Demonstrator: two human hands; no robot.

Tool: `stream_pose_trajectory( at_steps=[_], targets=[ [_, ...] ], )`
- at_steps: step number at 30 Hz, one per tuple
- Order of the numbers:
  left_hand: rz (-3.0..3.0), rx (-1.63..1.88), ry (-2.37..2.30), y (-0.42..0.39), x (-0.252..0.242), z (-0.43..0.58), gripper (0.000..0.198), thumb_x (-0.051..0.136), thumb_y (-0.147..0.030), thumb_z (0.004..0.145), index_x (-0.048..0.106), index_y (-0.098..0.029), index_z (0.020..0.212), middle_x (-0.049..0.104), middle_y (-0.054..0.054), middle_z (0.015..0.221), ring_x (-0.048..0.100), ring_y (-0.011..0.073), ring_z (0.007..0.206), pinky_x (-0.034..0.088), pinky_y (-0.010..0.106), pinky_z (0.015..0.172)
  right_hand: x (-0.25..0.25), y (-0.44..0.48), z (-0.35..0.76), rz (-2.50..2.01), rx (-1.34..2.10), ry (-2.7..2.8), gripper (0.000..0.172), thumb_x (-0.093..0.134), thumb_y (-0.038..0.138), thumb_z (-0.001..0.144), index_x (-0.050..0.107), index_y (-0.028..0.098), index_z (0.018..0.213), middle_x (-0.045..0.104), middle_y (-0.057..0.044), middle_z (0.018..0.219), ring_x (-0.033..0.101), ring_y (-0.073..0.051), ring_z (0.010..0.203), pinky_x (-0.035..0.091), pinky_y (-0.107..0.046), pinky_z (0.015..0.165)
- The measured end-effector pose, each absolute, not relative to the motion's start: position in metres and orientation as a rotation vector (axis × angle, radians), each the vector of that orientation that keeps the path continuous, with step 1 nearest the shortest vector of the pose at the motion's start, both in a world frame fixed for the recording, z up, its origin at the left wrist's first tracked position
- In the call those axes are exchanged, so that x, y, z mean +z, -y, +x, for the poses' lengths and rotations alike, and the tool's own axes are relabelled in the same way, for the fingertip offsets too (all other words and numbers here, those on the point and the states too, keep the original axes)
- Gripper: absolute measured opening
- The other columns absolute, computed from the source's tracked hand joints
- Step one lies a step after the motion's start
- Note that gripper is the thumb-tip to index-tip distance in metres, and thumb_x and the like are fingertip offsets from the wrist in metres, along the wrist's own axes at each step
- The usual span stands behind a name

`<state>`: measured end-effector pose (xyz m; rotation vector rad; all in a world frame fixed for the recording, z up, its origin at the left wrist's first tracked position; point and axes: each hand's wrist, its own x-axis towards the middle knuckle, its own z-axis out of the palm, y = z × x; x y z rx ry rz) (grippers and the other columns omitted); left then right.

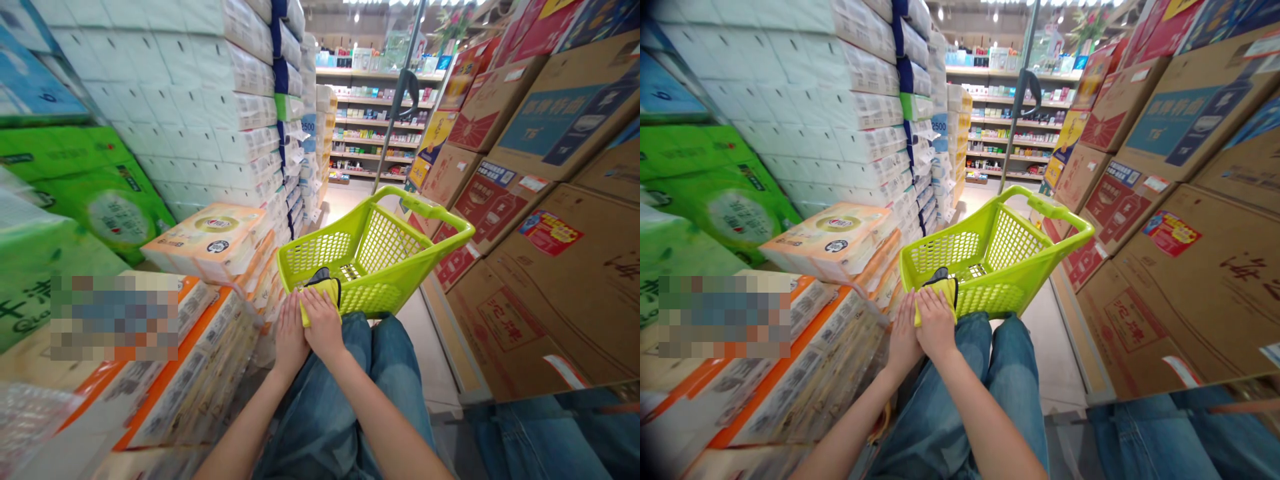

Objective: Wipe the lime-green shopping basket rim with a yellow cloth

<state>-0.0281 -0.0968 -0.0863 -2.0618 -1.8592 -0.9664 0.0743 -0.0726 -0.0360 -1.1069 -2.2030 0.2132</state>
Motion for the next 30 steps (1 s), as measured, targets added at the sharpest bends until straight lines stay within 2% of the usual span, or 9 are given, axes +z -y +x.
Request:
stream_pose_trajectory(
  at_steps=[3,9,15,20,24,30],
  targets=[
    [-2.096,-0.975,1.856,0.096,-0.084,-0.028,0.076,0.047,-0.014,0.085,0.012,-0.010,0.153,0.030,0.018,0.155,0.023,0.0278,0.146,0.028,0.050,0.116,-0.034,0.059,0.112,-1.071,0.181,2.250,0.066,0.045,0.004,0.073,0.051,0.021,0.137,0.053,-0.003,0.142,0.039,-0.015,0.139,0.013,-0.042,0.122],
    [-2.096,-1.017,1.876,0.097,-0.080,-0.024,0.079,0.047,-0.010,0.083,0.011,-0.011,0.153,0.026,0.017,0.157,0.022,0.0280,0.146,0.027,0.051,0.117,-0.026,0.022,0.201,-1.392,-0.006,1.967,0.070,0.041,0.001,0.068,0.054,0.021,0.134,0.055,-0.003,0.140,0.043,-0.019,0.136,0.012,-0.050,0.121],
    [-2.083,-1.045,1.868,0.096,-0.082,-0.023,0.079,0.047,-0.011,0.083,0.011,-0.010,0.153,0.027,0.019,0.157,0.023,0.0288,0.146,0.028,0.051,0.116,-0.029,0.046,0.146,-1.445,0.020,2.000,0.074,0.042,-0.001,0.067,0.048,0.010,0.139,0.049,-0.009,0.145,0.037,-0.023,0.141,0.019,-0.046,0.121],
    [-2.091,-1.012,1.850,0.097,-0.084,-0.026,0.075,0.045,-0.012,0.084,0.013,-0.012,0.153,0.029,0.018,0.156,0.024,0.0279,0.146,0.028,0.050,0.116,-0.039,0.076,0.084,-1.136,0.162,2.224,0.068,0.044,0.003,0.073,0.047,0.013,0.140,0.045,-0.006,0.148,0.034,-0.019,0.142,0.020,-0.040,0.121],
    [-2.110,-0.994,1.874,0.098,-0.080,-0.027,0.077,0.047,-0.013,0.083,0.013,-0.010,0.152,0.027,0.018,0.156,0.023,0.0280,0.146,0.028,0.050,0.117,-0.034,0.062,0.114,-1.034,0.202,2.301,0.068,0.043,0.002,0.073,0.048,0.019,0.139,0.049,-0.003,0.145,0.037,-0.016,0.140,0.015,-0.041,0.122],
    [-2.097,-1.030,1.873,0.098,-0.076,-0.022,0.079,0.046,-0.009,0.082,0.011,-0.011,0.153,0.025,0.017,0.157,0.021,0.0278,0.147,0.026,0.050,0.118,-0.028,0.028,0.198,-1.321,0.054,2.033,0.074,0.040,0.000,0.068,0.050,0.021,0.138,0.052,-0.003,0.143,0.040,-0.017,0.138,0.014,-0.047,0.121]
  ],
)
